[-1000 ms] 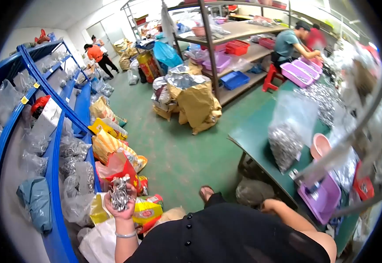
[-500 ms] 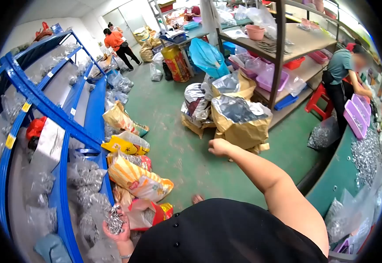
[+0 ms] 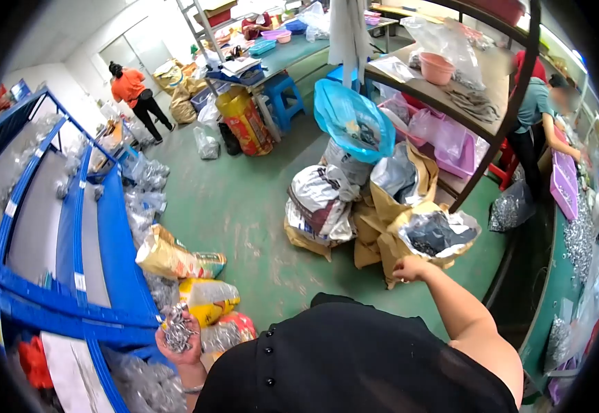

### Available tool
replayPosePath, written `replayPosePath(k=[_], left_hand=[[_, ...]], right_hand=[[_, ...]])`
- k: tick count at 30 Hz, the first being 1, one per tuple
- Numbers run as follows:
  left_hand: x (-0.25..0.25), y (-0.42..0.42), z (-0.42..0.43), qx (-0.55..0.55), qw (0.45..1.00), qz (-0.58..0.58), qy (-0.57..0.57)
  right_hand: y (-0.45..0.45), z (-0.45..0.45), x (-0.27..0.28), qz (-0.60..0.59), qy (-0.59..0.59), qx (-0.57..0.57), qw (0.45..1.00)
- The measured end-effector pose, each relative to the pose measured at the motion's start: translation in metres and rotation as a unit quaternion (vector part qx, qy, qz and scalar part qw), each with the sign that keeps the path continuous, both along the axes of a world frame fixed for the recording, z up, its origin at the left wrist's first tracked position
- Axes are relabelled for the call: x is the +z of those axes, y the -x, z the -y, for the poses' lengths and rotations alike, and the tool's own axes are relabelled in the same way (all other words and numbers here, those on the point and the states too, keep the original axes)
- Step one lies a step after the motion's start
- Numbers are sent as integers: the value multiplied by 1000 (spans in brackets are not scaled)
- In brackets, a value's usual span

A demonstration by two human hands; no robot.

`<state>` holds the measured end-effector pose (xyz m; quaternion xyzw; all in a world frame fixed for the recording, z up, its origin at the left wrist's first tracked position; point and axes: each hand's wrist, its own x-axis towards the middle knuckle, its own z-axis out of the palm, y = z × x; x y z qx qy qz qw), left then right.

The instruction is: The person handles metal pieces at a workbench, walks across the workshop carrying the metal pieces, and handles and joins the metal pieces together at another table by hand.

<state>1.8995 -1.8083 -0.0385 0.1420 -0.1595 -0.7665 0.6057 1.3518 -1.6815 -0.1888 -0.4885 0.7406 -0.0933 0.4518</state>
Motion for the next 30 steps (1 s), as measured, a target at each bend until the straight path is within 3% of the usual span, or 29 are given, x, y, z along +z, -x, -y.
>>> replayPosePath(k=[3,4,7,9,10,11,12,13,17,23,30], left_hand=[[5,7,103,-28,999,6,18],[4,10,136,-32,999,-14,13],[25,31,214,-30,999,-22,-18],[19,21,271,-24,998,-8,-59],[18,18,294,-27,996,1,-82],[18,15,319,-22,996,5,-92],[14,8,344,-28,997,0,-77],[13,5,366,-28,996,-6,-88],[10,4,467,-62,996,-18,-69],[-17,46,665,-149,983,-17,-107],[18,180,876,-360,930,6,-75]], right_hand=[[-3,111,92,-13,134,-30,990],[0,156,127,-75,254,44,963],[-23,278,258,42,466,-35,883],[-43,344,336,109,635,14,764],[-49,365,369,78,647,-11,758],[-54,392,413,216,655,124,713],[-57,407,444,197,676,210,678],[-66,424,467,172,694,225,662],[-79,506,506,91,734,195,644],[-66,618,493,-25,752,75,655],[-13,702,477,-185,709,-125,669]])
